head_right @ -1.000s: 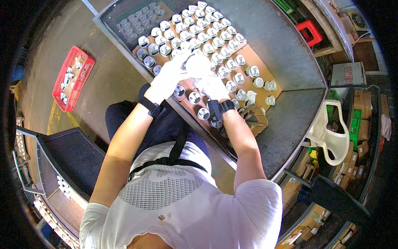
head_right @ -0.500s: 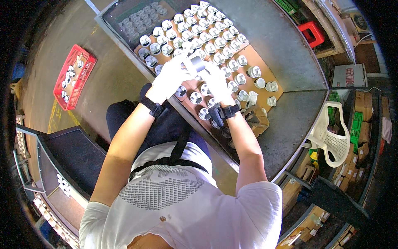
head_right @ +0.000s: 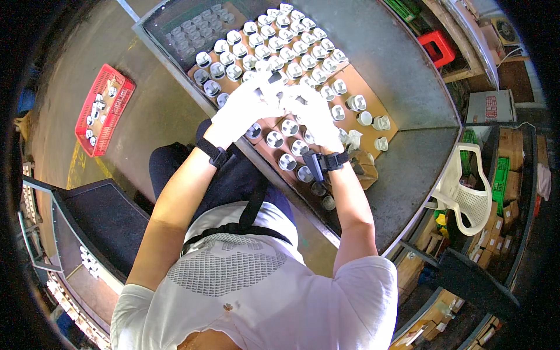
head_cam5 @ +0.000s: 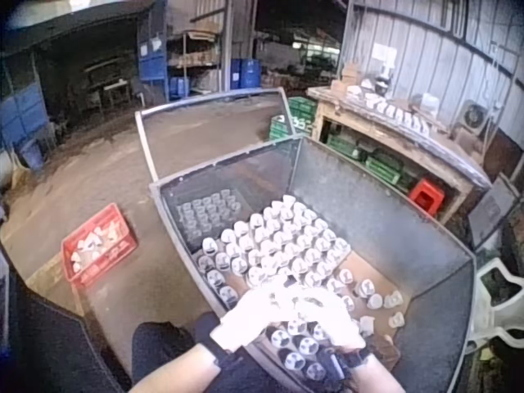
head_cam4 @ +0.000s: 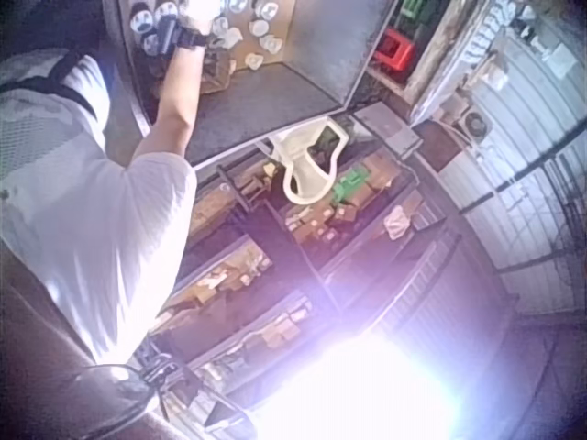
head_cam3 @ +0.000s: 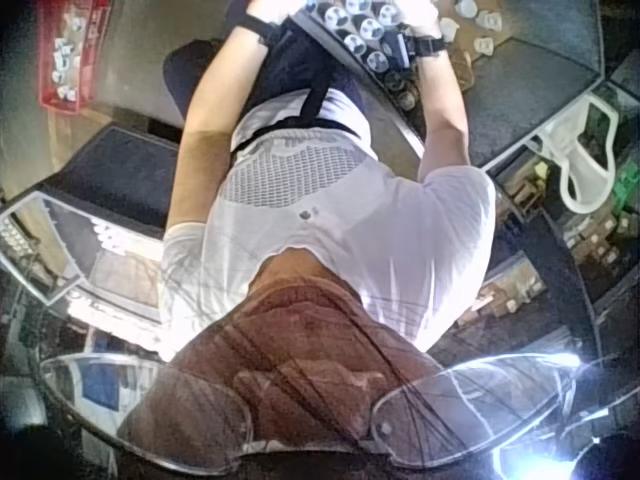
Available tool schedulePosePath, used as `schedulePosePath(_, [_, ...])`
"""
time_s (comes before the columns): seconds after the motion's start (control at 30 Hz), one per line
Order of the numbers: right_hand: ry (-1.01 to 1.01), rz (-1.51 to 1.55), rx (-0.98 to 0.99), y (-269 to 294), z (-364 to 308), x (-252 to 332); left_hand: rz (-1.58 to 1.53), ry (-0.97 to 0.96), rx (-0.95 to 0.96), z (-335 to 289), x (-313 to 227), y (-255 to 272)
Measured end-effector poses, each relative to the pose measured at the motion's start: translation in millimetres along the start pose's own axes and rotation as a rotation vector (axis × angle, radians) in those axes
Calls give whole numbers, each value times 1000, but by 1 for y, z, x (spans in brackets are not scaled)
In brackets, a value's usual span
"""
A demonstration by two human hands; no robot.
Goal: Picking up metal cup-like components from a container and arranging them in neat rows within a larger metal bin.
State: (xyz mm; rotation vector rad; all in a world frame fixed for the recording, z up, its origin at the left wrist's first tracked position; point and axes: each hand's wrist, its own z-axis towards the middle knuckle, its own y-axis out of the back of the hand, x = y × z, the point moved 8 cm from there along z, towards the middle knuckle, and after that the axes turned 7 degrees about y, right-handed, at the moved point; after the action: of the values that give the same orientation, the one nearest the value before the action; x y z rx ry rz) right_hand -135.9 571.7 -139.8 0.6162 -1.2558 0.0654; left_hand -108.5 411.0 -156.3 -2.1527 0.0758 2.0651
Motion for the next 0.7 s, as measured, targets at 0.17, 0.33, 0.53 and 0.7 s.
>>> schedulePosePath(0.17, [151, -141, -4, 8, -3, -14, -54, -9, 2, -1, -11, -6])
schedulePosePath(0.33, [192, -86, 1, 7, 9, -15, 17, 143, 88, 1, -3, -6])
schedulePosePath(0.53, [-121, 222, -17, 2, 18, -26, -193, 73, 118, 0, 2, -10])
schedulePosePath(0.7, [-202, 127, -95, 21, 15, -2, 58, 55, 25, -4, -19, -5])
